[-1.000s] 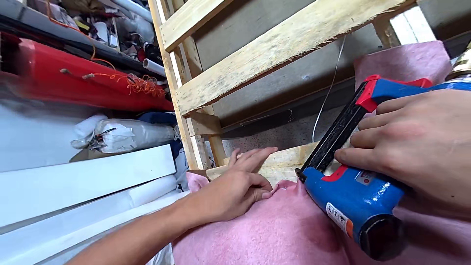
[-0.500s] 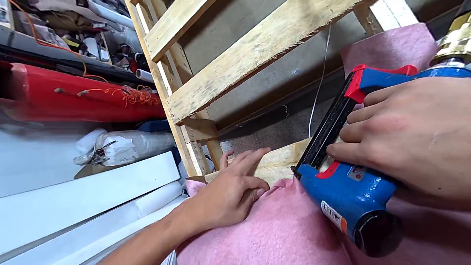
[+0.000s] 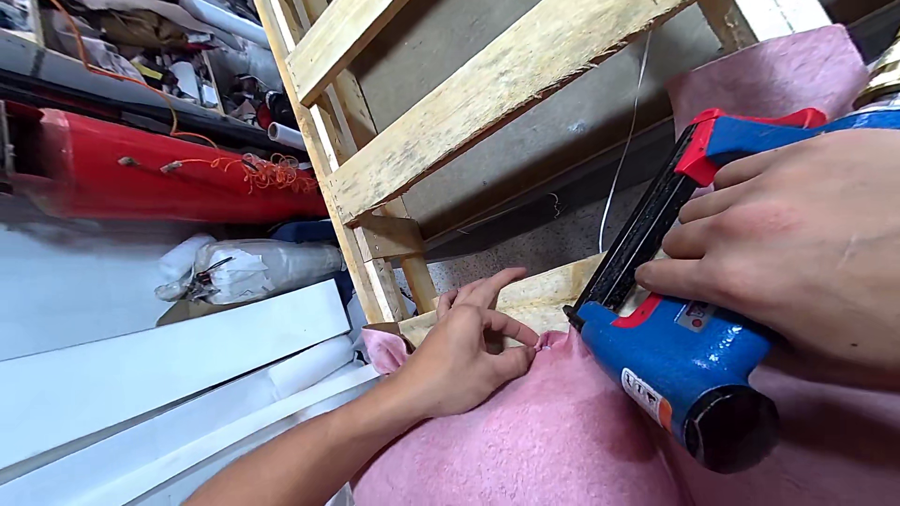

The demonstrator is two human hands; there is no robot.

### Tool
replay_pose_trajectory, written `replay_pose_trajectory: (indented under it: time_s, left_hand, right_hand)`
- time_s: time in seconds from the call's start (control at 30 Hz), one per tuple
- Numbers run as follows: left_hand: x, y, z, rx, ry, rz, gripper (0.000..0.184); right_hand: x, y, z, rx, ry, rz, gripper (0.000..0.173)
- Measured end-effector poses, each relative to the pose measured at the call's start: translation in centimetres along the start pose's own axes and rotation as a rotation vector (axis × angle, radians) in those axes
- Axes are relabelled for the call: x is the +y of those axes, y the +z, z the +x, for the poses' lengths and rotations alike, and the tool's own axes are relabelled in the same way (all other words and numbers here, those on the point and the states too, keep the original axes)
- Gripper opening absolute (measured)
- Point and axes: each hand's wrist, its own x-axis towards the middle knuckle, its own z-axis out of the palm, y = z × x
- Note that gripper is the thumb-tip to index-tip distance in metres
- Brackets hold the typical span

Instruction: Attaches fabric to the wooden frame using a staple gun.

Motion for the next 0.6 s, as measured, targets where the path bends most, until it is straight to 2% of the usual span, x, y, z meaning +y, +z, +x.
replay_pose_trajectory:
  time_s: [0.13,0.2,0.27,0.4,0.5,0.6]
  left_hand:
    - [-0.1,-0.9,0.2,-0.079,0.098,-0.086,0.021]
    - [-0.1,-1.5,0.2,-0.053,0.150,-0.155,0.018]
    - [-0.4,-1.2,0.3,0.017,0.204,-0.059,0.017]
    - [-0.4,-0.3,0.4,0.058,0.302,0.285,0.027]
    - [-0.3,-0.5,0.9,0.052,0.388,0.437,0.030]
    - [-0.4,-0.8,1.4,0.019,0.411,0.471,0.030]
  right_hand:
    - [-0.4,-0.7,0.2,-0.037,0.025,-0.017,0.020]
    - [-0.5,-1.1,0.3,-0.053,0.027,-0.016,0.016]
    - [-0.7,-1.3,0.4,-0.058,0.036,-0.015,0.013]
    - [-0.9,-1.9,0.7,-0.072,0.047,0.004,0.011]
    - [-0.4,-0.6,0.3,-0.022,0.015,0.001,0.017]
    - [-0.4,-0.6,0.1,-0.013,0.011,-0.006,0.022]
